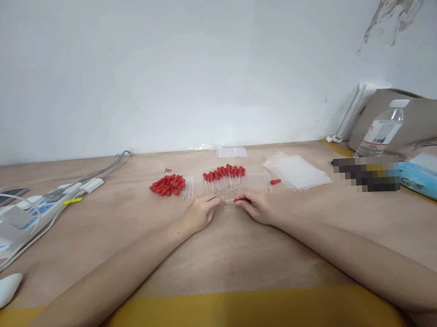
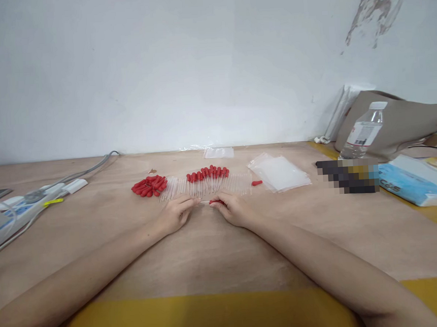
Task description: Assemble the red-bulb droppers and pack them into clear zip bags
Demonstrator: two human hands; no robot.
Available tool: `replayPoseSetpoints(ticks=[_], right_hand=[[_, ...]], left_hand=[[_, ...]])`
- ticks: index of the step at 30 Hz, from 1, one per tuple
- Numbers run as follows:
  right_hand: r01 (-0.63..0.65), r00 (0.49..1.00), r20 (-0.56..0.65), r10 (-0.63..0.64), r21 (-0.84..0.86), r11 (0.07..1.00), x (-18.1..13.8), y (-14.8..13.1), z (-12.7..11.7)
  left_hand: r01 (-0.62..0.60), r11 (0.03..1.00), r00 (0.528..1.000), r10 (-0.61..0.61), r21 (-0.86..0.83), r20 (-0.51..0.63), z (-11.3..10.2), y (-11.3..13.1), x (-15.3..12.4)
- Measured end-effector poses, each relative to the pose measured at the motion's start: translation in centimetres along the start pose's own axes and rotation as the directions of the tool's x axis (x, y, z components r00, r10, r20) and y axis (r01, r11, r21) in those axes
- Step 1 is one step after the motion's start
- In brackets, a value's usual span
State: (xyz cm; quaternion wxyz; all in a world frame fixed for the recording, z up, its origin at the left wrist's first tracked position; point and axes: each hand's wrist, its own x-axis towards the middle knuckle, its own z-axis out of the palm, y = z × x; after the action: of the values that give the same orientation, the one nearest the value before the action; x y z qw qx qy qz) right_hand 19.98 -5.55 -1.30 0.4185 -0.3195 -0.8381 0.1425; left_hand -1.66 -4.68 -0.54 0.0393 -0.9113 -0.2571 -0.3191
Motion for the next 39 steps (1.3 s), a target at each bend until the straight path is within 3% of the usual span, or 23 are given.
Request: replayPoseSetpoints(ticks=[6, 13, 26, 34, 39], right_hand=[[-0.001, 1.0, 0.014, 0.0, 0.049, 0.999, 0.2, -0.1, 0.0], [0.064, 0.997, 0.041, -0.063, -0.023, 0.998, 0.0, 0.0, 0.0], [0.104, 0.994, 0.045, -0.099, -0.133, 0.986, 0.5, 0.0, 0.5], [0.064, 0.996, 0.074, -0.054, -0.146, 0.987, 0.7, -0.5, 0.6], [0.026, 0.987, 0.163, -0.006, -0.117, 0.993, 1.4, -0.6, -0.6]], left_hand=[[-0.012, 0.999, 1.0, 0.012, 0.031, -0.009, 0.2, -0.2, -0.1], [-0.082, 0.99, 0.997, 0.082, 0.118, 0.008, 0.1, -0.1, 0.0], [-0.028, 0.996, 0.999, 0.026, 0.088, 0.025, 0.7, 0.5, 0.3], [-0.037, 0.994, 0.999, 0.035, 0.102, 0.025, 0.8, 0.7, 0.4], [0.003, 0.995, 1.0, -0.006, 0.103, 0.028, 0.5, 0.9, 0.8]])
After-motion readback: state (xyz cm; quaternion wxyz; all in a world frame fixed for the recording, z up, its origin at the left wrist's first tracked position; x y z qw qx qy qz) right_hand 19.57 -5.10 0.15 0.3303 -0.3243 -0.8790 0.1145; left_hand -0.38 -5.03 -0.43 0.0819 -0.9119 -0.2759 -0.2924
